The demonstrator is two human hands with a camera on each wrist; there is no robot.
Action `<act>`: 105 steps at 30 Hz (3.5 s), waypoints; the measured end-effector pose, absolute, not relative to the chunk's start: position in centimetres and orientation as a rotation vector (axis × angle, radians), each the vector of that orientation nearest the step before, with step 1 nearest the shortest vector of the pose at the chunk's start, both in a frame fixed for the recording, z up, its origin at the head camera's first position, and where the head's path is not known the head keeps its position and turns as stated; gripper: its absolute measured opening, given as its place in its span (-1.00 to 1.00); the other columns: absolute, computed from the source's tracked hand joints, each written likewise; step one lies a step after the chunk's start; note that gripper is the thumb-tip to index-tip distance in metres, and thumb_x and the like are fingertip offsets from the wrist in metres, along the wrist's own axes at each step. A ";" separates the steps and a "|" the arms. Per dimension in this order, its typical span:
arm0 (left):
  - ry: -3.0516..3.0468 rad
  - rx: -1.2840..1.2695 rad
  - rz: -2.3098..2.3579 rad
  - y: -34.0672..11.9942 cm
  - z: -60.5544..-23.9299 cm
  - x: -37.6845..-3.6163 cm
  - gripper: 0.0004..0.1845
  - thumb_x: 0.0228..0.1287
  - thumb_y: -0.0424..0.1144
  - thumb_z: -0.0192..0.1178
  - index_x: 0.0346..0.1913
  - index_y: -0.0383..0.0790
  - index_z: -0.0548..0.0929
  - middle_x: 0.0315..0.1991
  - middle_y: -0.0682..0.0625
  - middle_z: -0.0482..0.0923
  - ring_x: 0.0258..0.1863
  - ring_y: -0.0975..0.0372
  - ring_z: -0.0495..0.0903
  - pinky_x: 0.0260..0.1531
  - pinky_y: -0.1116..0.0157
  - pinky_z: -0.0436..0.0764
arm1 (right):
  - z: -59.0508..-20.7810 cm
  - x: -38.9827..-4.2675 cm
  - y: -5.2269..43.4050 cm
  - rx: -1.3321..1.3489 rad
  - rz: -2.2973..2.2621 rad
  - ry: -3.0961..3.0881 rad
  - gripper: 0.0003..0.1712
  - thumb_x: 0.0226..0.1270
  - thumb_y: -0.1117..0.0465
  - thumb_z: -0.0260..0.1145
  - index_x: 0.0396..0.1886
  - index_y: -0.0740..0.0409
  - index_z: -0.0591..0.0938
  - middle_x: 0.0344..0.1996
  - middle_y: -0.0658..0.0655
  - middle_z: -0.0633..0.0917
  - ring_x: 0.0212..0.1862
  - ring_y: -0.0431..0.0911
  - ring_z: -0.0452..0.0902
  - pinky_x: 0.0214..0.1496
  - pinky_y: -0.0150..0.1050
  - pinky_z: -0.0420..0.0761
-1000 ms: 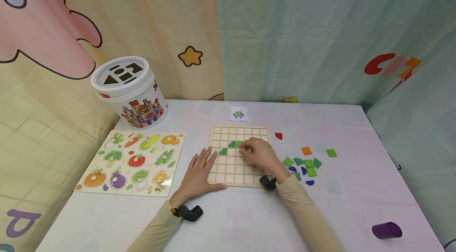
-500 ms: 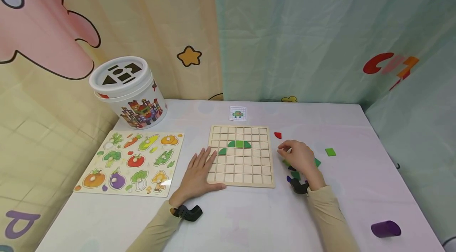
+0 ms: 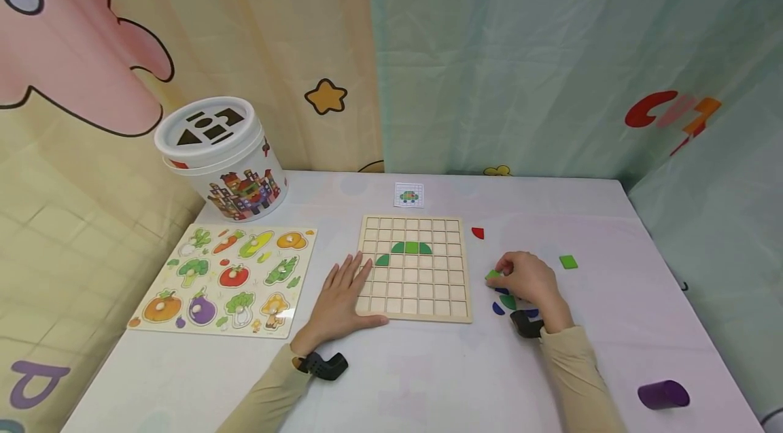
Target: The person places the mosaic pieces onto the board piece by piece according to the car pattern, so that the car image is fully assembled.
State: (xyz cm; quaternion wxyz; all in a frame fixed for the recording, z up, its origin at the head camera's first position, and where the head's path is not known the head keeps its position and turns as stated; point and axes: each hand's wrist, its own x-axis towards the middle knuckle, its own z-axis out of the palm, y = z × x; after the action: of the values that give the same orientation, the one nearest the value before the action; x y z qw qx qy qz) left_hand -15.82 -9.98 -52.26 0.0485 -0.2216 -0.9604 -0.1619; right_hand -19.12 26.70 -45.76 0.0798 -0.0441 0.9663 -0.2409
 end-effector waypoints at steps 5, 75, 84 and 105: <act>-2.915 -0.681 -0.514 -10.0 -52.3 -15.8 0.21 -0.09 0.54 0.10 0.49 -0.21 0.06 0.49 -0.17 -0.13 0.46 -0.01 -0.19 0.38 0.03 -0.16 | -46.0 -19.5 26.6 -0.101 -0.752 2.870 -0.69 0.02 0.07 0.51 -0.40 0.18 0.63 -0.56 0.02 0.51 -0.52 -0.09 0.37 -0.54 -0.25 0.32; -2.966 -0.661 -0.499 -10.0 -52.1 -15.8 0.21 -0.09 0.55 0.09 0.51 -0.13 -0.02 0.51 -0.10 -0.21 0.47 0.06 -0.26 0.39 0.10 -0.25 | -47.1 -23.4 11.3 -0.550 -0.972 2.888 -0.93 0.16 0.17 0.43 -0.45 0.01 0.69 -0.47 -0.09 0.65 -0.42 -0.19 0.49 -0.33 -0.20 0.53; -2.957 -0.666 -0.463 -10.0 -52.3 -15.8 0.21 -0.10 0.57 0.06 0.51 -0.13 -0.01 0.51 -0.11 -0.18 0.46 0.05 -0.23 0.39 0.10 -0.23 | -47.2 -23.5 11.0 -0.526 -0.934 2.934 -0.90 0.16 0.18 0.43 -0.50 0.05 0.69 -0.55 -0.09 0.62 -0.45 -0.19 0.49 -0.40 -0.22 0.51; -2.959 -0.661 -0.465 -10.0 -52.2 -15.8 0.21 -0.09 0.58 0.04 0.51 -0.14 -0.01 0.51 -0.11 -0.20 0.46 0.05 -0.24 0.39 0.09 -0.24 | -47.4 -23.5 11.8 -0.622 -0.926 2.876 -0.94 0.18 0.18 0.41 -0.38 0.05 0.74 -0.51 -0.12 0.62 -0.42 -0.22 0.47 -0.33 -0.23 0.52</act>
State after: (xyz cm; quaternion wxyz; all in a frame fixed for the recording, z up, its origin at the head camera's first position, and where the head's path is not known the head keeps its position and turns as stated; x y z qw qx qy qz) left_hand -15.83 -9.99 -52.24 0.0371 -0.2152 -0.9640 -0.1515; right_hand -23.48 11.84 -47.41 0.0285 -0.2017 0.9319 -0.3000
